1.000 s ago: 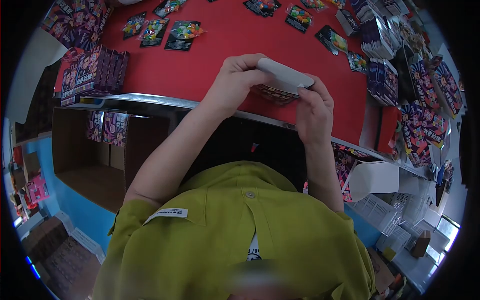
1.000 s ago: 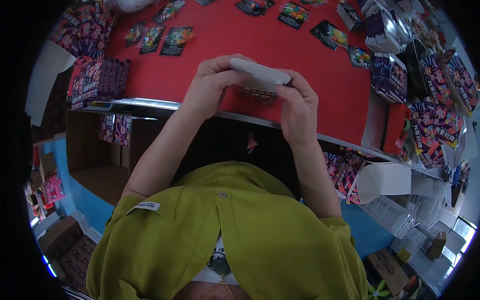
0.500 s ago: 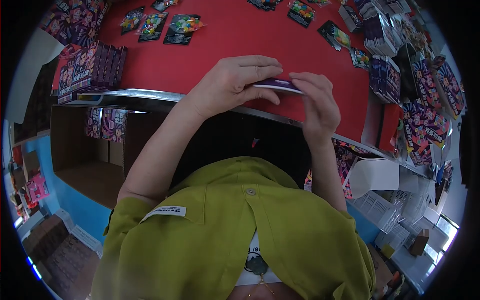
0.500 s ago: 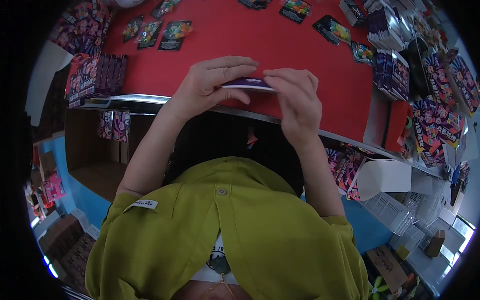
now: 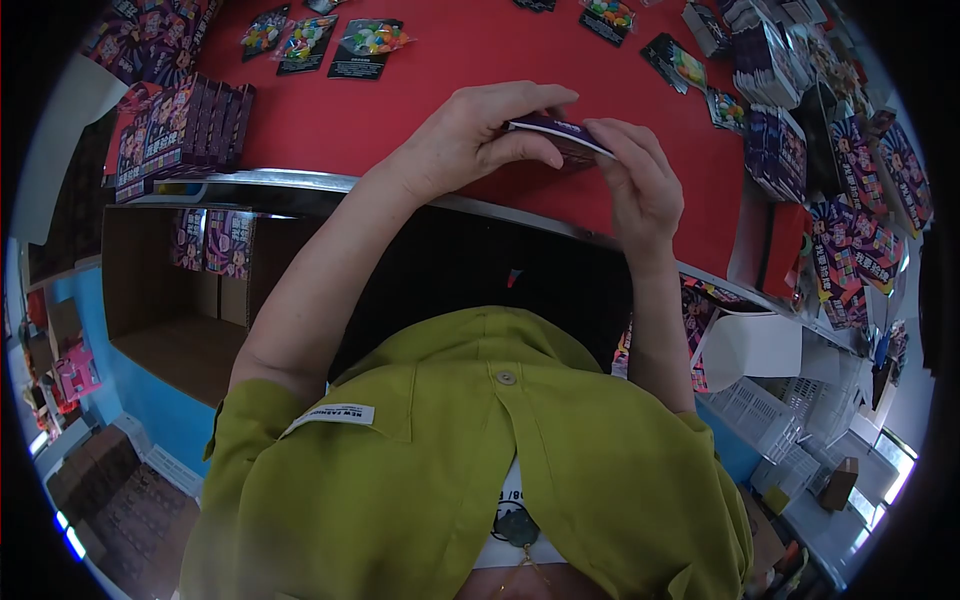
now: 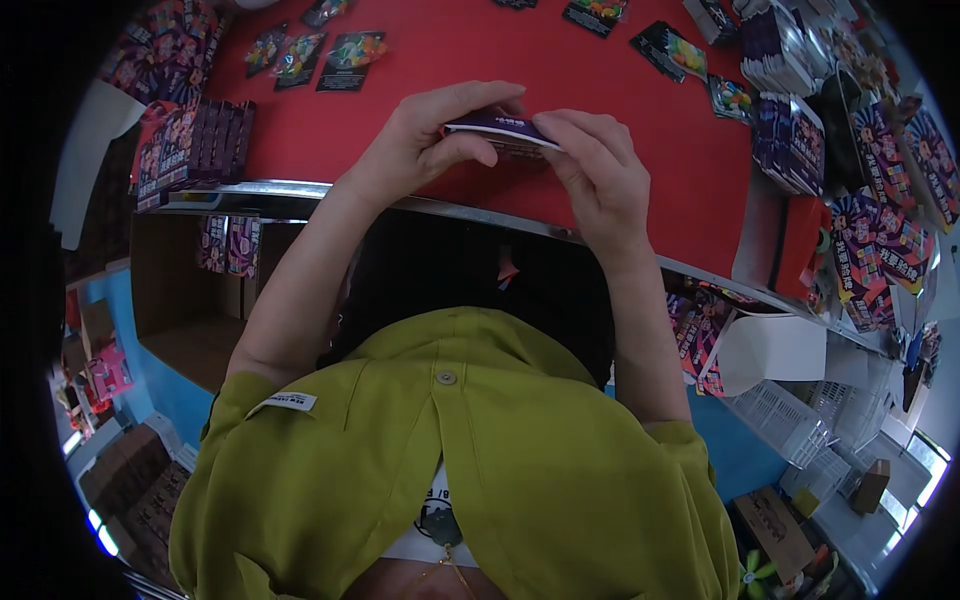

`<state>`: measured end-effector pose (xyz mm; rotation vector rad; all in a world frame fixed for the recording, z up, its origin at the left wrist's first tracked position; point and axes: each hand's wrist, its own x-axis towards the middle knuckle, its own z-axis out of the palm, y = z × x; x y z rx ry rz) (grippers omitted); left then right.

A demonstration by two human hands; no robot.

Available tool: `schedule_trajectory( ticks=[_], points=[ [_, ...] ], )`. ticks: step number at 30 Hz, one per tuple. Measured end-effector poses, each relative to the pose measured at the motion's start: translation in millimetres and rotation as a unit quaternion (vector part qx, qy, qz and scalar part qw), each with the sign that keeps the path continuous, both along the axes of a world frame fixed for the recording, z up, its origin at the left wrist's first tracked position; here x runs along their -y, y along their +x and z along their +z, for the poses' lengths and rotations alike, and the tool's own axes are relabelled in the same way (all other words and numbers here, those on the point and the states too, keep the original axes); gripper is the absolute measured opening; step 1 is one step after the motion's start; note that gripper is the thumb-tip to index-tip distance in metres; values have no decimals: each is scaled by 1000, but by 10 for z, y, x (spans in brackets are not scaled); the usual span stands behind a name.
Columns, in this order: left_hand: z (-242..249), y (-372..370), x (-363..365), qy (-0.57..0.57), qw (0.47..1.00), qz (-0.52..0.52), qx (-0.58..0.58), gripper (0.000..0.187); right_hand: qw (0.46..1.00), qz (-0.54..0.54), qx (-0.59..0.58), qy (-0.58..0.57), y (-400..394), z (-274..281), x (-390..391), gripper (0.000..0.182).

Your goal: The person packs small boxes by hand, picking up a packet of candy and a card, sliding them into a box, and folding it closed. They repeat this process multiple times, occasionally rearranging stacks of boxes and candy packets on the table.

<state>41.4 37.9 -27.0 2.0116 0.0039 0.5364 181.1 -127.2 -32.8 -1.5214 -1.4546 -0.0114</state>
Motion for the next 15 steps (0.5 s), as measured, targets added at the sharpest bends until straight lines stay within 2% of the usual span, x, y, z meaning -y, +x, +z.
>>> schedule_trajectory(
  ticks=[1,3,4,6,7,9,10,11,12,13,14,15],
  points=[
    [-6,0,-3,-1,1000,2,1,56,1000,2,1,-1,4,19,-6,25],
    [-31,-17,8,-62,997,-30,18,42,978,53,-203,-4,-11,63,4,21],
    [-45,-17,7,-64,997,-30,16,42,977,53,-205,-6,-12,58,0,21],
    [-58,-8,-13,-176,980,-76,53,32,937,106,-333,7,-19,52,-25,20],
    [-62,-3,-28,-176,980,-76,53,32,937,107,-334,7,-32,62,-50,20],
    [-63,9,-51,-188,979,-50,60,27,893,115,-432,48,-70,97,-106,18],
    [-62,12,-57,-188,979,-50,60,27,894,115,-431,48,-79,120,-124,18],
    [-63,12,-62,-165,983,-33,73,27,951,80,-297,38,-84,142,-137,19],
    [-66,11,-68,-142,986,-16,85,28,986,42,-156,27,-85,149,-141,19],
    [-76,-1,-91,-142,986,-17,85,28,986,41,-157,27,-43,135,-120,19],
    [-88,-20,-126,-26,996,9,89,27,999,26,16,14,32,113,-83,20],
    [-77,-27,-141,90,991,36,93,26,982,11,189,1,70,108,-70,21]
  ],
)
